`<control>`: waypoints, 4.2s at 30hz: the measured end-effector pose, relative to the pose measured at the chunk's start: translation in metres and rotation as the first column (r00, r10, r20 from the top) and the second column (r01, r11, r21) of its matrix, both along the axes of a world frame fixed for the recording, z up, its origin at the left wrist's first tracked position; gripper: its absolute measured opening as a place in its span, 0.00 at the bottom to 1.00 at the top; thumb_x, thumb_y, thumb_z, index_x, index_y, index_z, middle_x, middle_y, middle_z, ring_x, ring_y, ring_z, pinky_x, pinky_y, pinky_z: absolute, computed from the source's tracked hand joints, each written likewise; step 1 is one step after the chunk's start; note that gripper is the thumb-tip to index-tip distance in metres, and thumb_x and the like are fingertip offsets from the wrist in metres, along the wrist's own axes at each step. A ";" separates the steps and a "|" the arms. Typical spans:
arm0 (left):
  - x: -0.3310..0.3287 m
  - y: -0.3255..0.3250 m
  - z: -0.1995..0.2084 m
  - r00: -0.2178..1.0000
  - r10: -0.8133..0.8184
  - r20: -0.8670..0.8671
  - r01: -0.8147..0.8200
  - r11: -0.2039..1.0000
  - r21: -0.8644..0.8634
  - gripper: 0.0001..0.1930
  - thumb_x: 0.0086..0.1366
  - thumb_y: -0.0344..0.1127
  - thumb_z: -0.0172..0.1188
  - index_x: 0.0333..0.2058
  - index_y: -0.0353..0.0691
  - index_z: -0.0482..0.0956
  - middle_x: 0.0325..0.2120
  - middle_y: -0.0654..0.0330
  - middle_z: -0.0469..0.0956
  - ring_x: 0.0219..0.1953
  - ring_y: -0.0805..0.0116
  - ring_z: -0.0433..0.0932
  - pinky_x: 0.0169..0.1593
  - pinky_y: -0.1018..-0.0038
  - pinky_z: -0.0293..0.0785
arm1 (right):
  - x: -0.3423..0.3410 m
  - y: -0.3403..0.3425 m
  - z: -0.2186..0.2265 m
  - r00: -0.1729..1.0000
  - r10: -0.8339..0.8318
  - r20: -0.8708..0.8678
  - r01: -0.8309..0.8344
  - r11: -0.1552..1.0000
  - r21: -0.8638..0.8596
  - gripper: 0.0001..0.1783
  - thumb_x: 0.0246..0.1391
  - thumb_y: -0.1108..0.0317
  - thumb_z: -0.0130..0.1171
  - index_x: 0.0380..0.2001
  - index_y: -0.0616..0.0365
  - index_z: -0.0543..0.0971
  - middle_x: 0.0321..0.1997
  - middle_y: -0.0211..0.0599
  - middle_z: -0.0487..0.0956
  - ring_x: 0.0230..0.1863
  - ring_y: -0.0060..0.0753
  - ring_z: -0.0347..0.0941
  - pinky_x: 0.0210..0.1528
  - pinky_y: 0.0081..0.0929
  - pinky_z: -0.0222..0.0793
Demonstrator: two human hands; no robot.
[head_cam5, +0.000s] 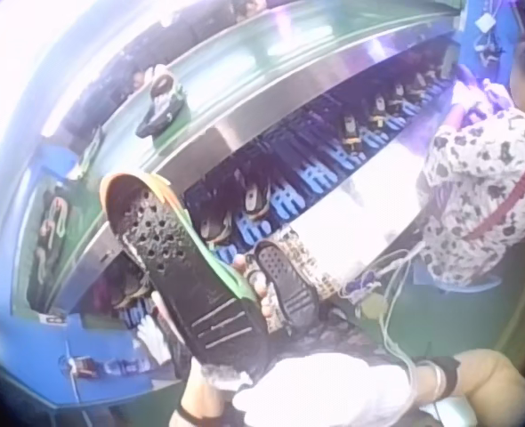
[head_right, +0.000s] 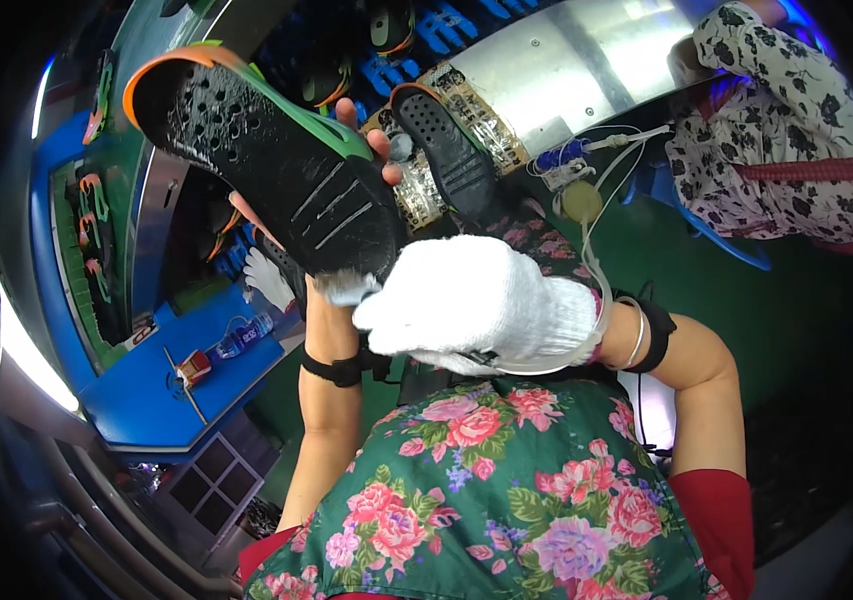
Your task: Apply adhesive glue to the bottom of shoe soles using a small brush.
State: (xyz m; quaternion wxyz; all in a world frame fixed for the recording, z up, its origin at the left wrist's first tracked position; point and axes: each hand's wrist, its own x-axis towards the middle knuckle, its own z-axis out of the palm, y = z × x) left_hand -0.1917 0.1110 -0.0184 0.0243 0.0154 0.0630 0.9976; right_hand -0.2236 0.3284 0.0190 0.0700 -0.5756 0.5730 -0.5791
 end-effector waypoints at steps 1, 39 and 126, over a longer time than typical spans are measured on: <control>0.004 -0.005 0.001 0.984 -0.164 -0.065 0.164 0.986 -0.003 0.60 0.59 0.78 0.59 0.75 0.39 0.49 0.71 0.40 0.57 0.64 0.26 0.67 0.62 0.40 0.75 | -0.005 -0.001 0.005 0.987 0.055 0.150 -0.045 0.997 -0.065 0.15 0.49 0.72 0.72 0.42 0.48 0.88 0.42 0.29 0.87 0.40 0.38 0.83 0.40 0.33 0.80; 0.028 -0.004 -0.014 0.872 0.008 0.490 0.037 0.996 -0.083 0.39 0.76 0.61 0.42 0.72 0.34 0.60 0.64 0.32 0.68 0.64 0.36 0.73 0.67 0.43 0.70 | -0.047 -0.006 -0.006 0.955 -0.079 0.287 0.057 0.995 0.082 0.08 0.47 0.78 0.70 0.34 0.58 0.88 0.40 0.39 0.89 0.43 0.36 0.86 0.47 0.31 0.80; 0.032 -0.095 0.013 0.835 0.417 0.358 0.028 0.618 -0.785 0.18 0.72 0.44 0.56 0.45 0.34 0.84 0.38 0.57 0.87 0.39 0.67 0.85 0.50 0.69 0.82 | -0.020 -0.006 0.010 0.406 0.095 0.909 0.165 0.971 -0.175 0.11 0.57 0.81 0.62 0.44 0.68 0.84 0.53 0.56 0.84 0.43 0.36 0.84 0.44 0.26 0.82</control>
